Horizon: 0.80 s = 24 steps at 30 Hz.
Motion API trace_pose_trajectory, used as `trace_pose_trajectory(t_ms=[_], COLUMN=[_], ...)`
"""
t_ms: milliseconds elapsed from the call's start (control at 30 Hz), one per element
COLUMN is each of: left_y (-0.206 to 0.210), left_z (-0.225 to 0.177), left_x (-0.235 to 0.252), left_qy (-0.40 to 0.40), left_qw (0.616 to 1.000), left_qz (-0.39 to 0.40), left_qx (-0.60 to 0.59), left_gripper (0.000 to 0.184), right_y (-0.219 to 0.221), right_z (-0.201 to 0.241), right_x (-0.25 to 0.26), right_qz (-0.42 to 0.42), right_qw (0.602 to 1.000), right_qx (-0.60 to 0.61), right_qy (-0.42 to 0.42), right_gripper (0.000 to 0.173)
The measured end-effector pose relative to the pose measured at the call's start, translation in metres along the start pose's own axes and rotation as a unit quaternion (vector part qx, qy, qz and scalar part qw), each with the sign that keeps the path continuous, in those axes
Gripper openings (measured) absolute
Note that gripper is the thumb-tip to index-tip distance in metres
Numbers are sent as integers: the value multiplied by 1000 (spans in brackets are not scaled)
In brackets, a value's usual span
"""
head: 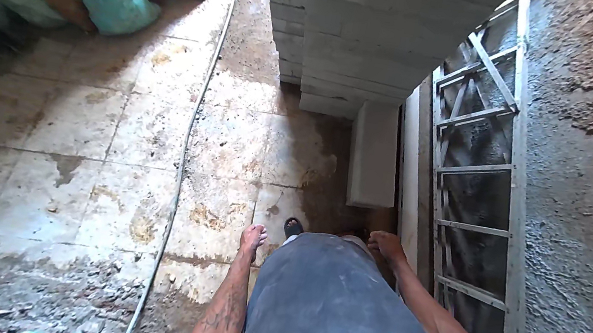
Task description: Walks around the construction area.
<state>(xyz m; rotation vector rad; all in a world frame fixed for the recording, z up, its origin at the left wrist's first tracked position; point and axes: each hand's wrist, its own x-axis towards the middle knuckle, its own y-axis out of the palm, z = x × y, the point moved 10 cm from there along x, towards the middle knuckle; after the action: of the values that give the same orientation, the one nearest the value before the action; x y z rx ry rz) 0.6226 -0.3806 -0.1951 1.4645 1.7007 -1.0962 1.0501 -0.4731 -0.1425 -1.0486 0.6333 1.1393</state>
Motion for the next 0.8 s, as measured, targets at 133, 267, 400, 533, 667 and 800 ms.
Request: trace_pose_trajectory(t_ms=[133, 267, 400, 533, 667, 800], left_y=[4, 17, 29, 40, 32, 25], left_z=[-11, -15, -12, -9, 1, 10], left_x=[1, -2, -7, -10, -5, 2], left_qy=[9, 14, 15, 7, 10, 10], left_qw=[1000, 1000, 1000, 999, 999, 1000], left_qz=[2, 7, 20, 29, 22, 16], left_qx=[17, 15, 17, 19, 27, 16], left_gripper=[33, 34, 34, 33, 33, 33], right_y=[-4, -14, -21, -23, -15, -14], right_z=[-1, -10, -17, -28, -26, -18], right_x=[-2, 1, 6, 8, 5, -1], right_qz=[8, 3, -5, -18, -13, -11], right_qw=[1000, 1000, 1000, 1000, 1000, 1000], right_qx=[-9, 0, 9, 22, 0, -11], right_qy=[-1, 4, 4, 6, 8, 5], right_gripper=[37, 37, 37, 36, 37, 35])
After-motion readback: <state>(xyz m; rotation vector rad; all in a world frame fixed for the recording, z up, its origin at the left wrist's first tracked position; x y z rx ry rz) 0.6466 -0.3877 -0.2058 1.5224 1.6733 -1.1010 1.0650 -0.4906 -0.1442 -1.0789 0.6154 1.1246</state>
